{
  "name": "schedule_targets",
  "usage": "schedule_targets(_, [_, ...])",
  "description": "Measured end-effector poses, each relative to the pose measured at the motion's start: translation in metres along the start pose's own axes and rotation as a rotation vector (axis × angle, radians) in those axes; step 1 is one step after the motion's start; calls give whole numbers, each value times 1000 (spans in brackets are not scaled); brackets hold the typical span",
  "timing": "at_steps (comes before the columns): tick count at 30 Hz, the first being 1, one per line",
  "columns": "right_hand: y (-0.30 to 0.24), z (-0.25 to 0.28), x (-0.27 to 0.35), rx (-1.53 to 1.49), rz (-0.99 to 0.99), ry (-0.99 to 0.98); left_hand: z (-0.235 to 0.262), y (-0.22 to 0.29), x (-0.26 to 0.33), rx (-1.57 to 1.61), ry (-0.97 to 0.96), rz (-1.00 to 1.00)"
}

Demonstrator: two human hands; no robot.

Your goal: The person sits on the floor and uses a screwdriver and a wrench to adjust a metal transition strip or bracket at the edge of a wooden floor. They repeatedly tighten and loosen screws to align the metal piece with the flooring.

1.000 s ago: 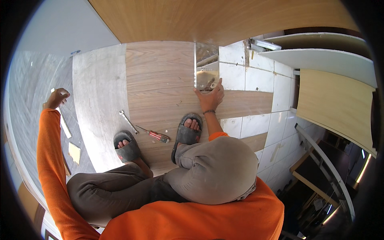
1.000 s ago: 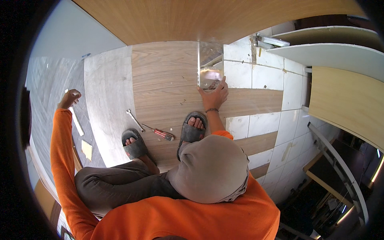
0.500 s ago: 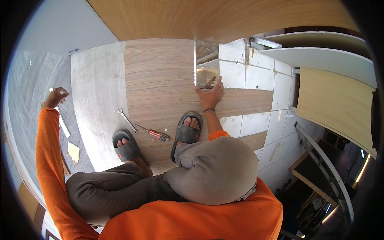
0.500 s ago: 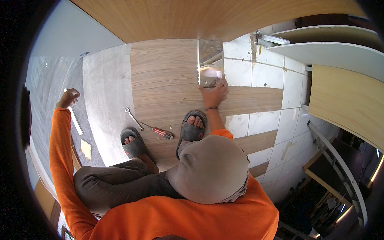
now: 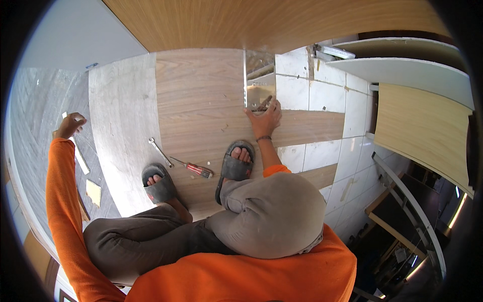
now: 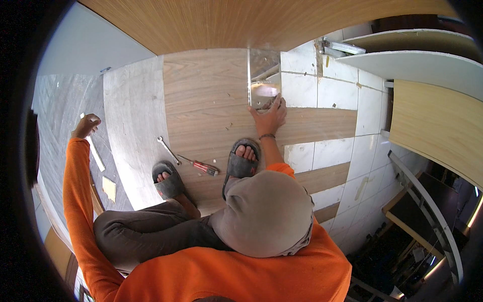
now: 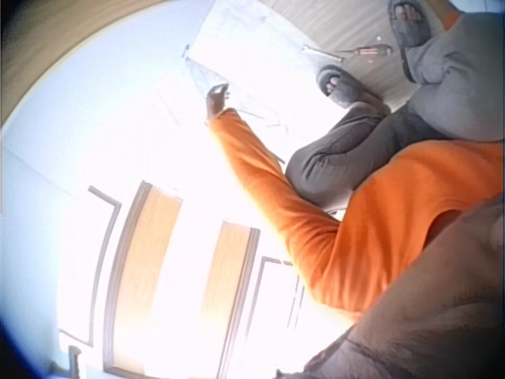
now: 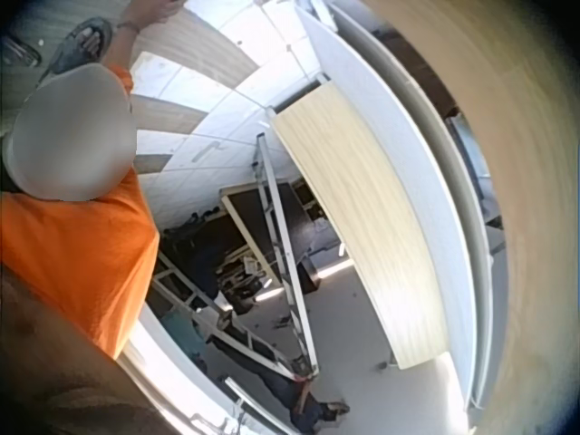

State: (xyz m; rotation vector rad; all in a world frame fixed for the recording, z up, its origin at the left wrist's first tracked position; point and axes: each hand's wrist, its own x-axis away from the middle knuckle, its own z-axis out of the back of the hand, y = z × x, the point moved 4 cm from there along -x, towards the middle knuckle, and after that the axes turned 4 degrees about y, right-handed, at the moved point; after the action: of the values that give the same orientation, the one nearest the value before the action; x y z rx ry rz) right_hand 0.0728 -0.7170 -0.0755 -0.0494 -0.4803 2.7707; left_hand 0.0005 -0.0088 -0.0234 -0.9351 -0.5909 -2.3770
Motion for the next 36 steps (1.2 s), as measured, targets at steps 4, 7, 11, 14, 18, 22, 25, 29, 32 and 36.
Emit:
schedule_targets(4, [3,-2,-1,33,19,13,-3,2,-2,-4,20,-3])
schedule_targets(7, [3,0,1,74,18,0,-3,10,-2,1,25,-16])
schedule_targets(11, [1,-1,1,100,56,0,1,6,-3,-25,9,-33])
schedule_targets(14, [4,1,5,71,80,29,1,12,1,-8,33,-23])
schedule_targets(18, [25,-7,8,-96,147,103,2,17,6,2,45,-16])
schedule_targets(22, [31,-11,6,-88,132,82,2,16,8,-13,37,-1])
schedule_targets(25, [24,-9,9,-64,136,99,0,4,3,-16,16,-13])
schedule_targets(29, [5,-6,11,29,89,120,-2,1,1,-24,27,-9])
schedule_targets(32, [-8,-6,9,88,5,101,-1,-2,-1,-16,18,-21])
schedule_targets(36, [-4,-8,9,45,-1,98,-4,-8,-6,-16,34,-27])
